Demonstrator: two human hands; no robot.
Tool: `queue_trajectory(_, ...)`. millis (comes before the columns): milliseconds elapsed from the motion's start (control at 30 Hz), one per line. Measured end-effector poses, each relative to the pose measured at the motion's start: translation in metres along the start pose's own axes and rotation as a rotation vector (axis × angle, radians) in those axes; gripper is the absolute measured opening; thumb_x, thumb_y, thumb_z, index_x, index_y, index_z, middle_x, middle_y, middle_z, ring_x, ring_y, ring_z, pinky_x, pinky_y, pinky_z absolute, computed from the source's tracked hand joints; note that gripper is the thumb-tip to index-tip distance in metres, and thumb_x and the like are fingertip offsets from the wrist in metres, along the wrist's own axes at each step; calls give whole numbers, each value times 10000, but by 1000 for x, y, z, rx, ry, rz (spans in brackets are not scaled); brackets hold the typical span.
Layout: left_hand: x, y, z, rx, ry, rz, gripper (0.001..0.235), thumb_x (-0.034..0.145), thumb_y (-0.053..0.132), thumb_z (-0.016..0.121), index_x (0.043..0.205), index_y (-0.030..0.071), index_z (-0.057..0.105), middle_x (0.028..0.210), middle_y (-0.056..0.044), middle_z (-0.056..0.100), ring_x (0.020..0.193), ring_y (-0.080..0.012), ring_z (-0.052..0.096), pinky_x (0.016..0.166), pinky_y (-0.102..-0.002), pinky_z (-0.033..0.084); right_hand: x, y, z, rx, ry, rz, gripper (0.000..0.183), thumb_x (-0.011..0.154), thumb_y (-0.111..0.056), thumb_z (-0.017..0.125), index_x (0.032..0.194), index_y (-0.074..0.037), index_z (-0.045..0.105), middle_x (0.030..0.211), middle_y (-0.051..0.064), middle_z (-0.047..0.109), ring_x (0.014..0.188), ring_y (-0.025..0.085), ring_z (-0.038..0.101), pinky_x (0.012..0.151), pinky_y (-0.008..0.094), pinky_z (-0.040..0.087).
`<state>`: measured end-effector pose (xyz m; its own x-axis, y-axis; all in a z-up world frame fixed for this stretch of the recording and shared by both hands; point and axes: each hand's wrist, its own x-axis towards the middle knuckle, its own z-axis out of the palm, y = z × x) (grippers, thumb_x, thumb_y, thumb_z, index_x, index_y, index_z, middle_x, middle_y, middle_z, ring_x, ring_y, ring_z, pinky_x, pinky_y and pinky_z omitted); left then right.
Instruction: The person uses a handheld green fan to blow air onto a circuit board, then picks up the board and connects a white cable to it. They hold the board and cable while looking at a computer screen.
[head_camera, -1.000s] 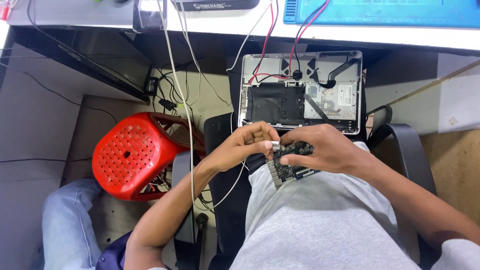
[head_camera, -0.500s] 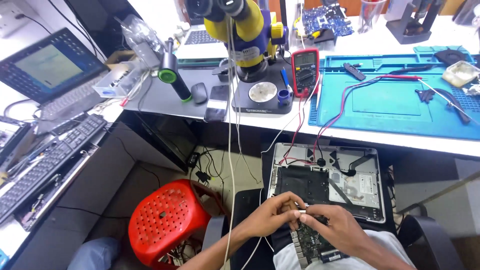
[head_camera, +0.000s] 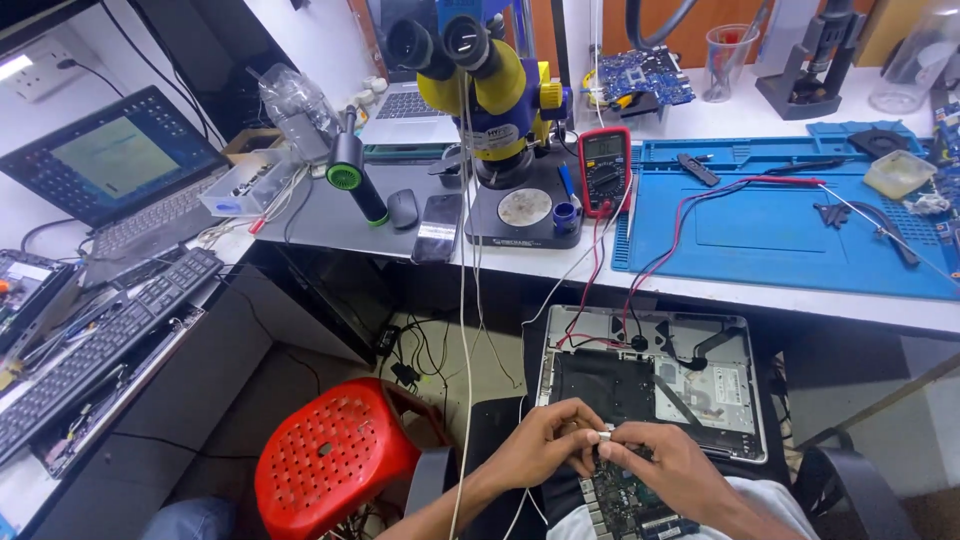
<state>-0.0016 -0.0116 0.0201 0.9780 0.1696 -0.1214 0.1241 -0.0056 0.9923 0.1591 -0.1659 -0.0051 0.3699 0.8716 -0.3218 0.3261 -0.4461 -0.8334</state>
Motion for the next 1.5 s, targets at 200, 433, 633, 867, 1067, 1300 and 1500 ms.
queue_trajectory(200,-1,1,0,2,-3,13,161,1099,145,554,1178,10,595,868,-159,659,780,-236,697,802,-347,659,3,4,1,-50,7,-7,332,906,-469,675,989,-230,890,915,-75,854,796,98,732,745,298,545)
queue_trajectory(433,0,2,0,-11,-18,-9,184,1103,166,552,1201,12,578,964,-168,669,846,-246,697,835,-367,661,9,14,2,24,-41,2,352,908,-462,659,1078,-245,877,996,-47,864,901,162,793,844,391,622)
queue_trajectory(633,0,-1,-1,-35,-19,-9,180,1108,162,564,1208,13,583,954,-150,677,844,-213,698,825,-337,657,10,9,0,-68,-31,41,350,940,-484,654,946,-214,878,801,-59,768,691,86,597,678,262,451)
queue_trajectory(867,0,-2,-2,-37,-33,-5,200,1114,184,556,1237,27,572,963,-148,666,865,-231,685,862,-359,654,14,16,-1,-61,-58,30,346,955,-481,653,921,-215,872,765,-55,711,621,90,500,613,267,396)
queue_trajectory(1067,1,1,-4,-17,-10,-4,163,1111,167,572,1193,27,592,898,-142,672,817,-216,698,823,-336,653,19,21,-2,-8,-81,31,349,970,-456,673,877,-161,834,734,-12,659,591,115,464,617,281,385)
queue_trajectory(1300,1,-2,-4,-42,-7,9,144,1113,150,581,1175,21,594,877,-140,672,787,-198,693,802,-314,642,21,30,-1,10,-99,4,308,939,-460,680,1004,-221,864,838,-26,735,703,142,584,744,368,494)
queue_trajectory(1500,0,1,-3,-18,-5,6,151,1112,156,579,1182,24,601,886,-130,674,792,-195,690,808,-311,637,15,20,-4,10,-117,85,296,954,-453,687,1054,-221,841,874,-28,723,763,141,613,784,360,500)
